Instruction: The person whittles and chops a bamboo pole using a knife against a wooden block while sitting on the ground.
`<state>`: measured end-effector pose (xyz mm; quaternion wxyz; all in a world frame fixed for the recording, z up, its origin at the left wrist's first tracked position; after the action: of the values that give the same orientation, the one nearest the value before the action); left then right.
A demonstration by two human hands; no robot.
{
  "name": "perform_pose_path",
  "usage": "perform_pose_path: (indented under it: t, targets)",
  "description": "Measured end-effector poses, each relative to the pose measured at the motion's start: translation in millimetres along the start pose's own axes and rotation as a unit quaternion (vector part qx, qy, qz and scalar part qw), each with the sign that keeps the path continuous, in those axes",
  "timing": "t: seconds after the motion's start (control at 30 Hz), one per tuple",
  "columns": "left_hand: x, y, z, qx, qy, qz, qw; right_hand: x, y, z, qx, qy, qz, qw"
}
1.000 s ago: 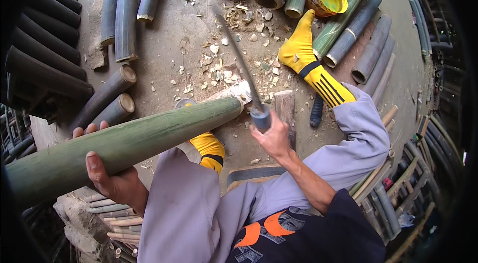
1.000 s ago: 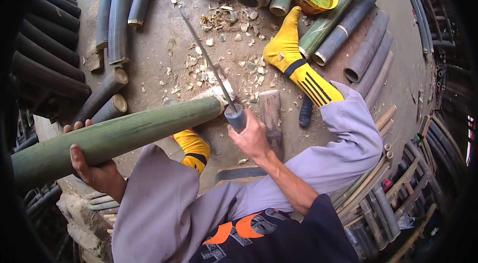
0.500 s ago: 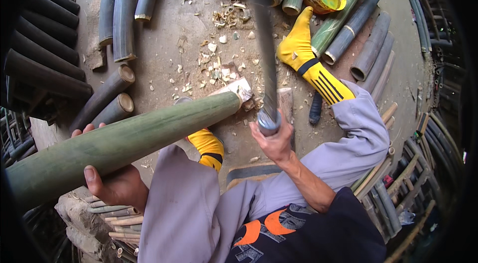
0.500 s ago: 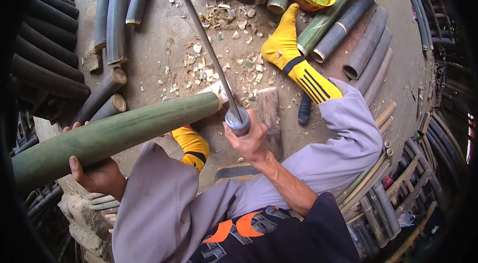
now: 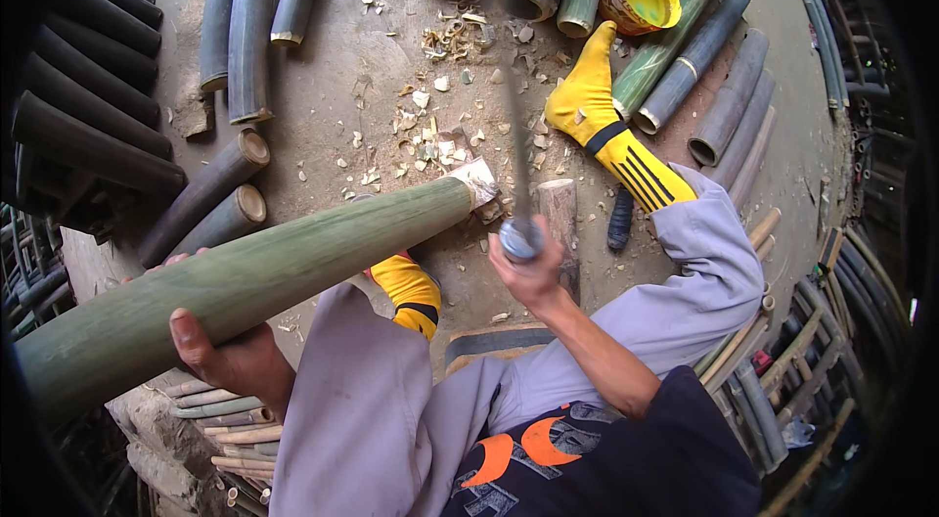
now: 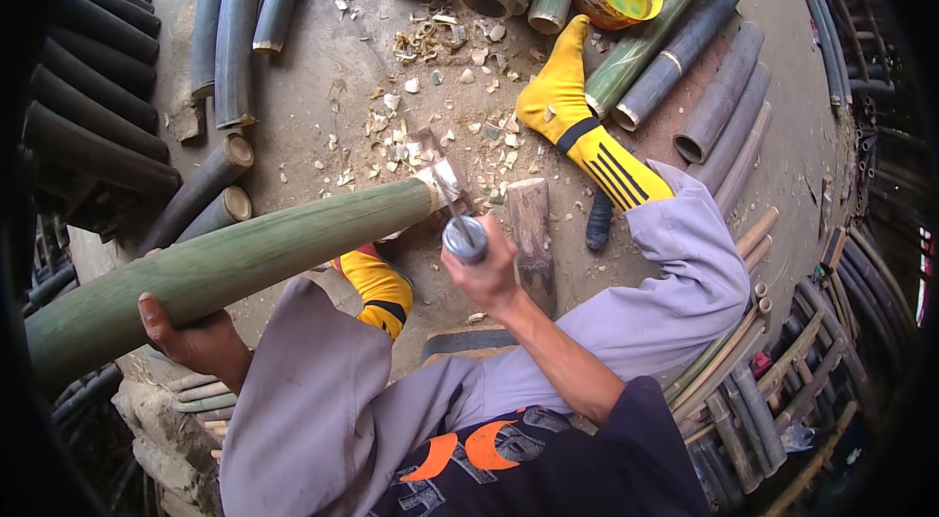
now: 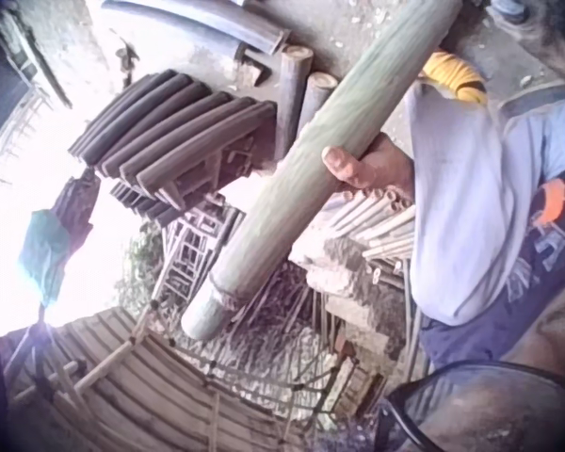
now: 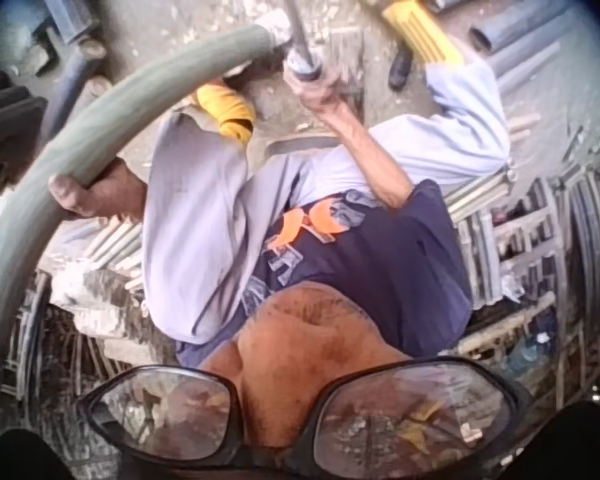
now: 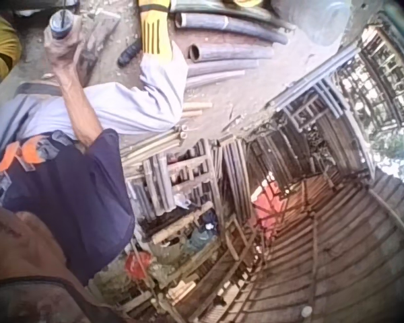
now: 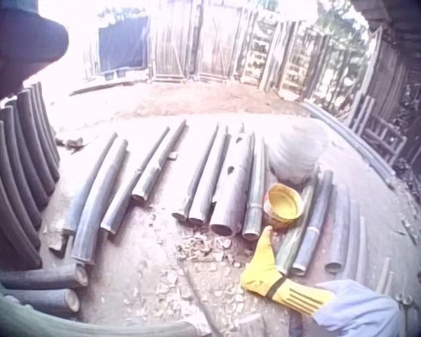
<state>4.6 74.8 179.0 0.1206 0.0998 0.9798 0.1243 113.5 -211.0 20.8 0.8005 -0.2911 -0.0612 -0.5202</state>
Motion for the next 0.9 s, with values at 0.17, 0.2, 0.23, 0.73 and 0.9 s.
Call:
perform_pose_path:
  t: [0.17,0.2,0.23,0.73,0.9]
  targets:
    - [-7.0,6.2,-4.3,0.004,-0.008,0.049,0.999,-4.6,12.3,-7.9,-0.120,-0.121,0.090,0.981]
    - [-4.4,7.8,-6.3,0.033,-0.002,0.048,0.998,-2.8,11.3,-12.7,-0.171,-0.134,0.096,0.971]
    - [-1.4,7.4,-4.3,0.048,-0.008,0.016,0.999,-0.5,8.1,-14.2,-0.180,-0.140,0.079,0.970]
    - [-17.8,-1.9,-7.8,0.021,-0.036,0.094,0.995,6.2,-0.9,-6.0,-0.045,0.003,0.012,0.999]
    - [-12.3,1.6,-2.1,0.020,-0.032,0.091,0.995,-4.4,6.0,-12.6,-0.110,-0.121,0.065,0.984]
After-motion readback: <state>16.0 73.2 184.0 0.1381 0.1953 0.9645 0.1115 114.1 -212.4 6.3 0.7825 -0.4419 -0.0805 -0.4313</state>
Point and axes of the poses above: each hand's wrist, its own y-axis towards the middle knuckle, its own x-axis out of the back of the hand, z = x × y, the point moved 4 cm from there along y, towards the middle knuckle, and after that the axes turned 10 degrees about -x, right-handed, at the moved point
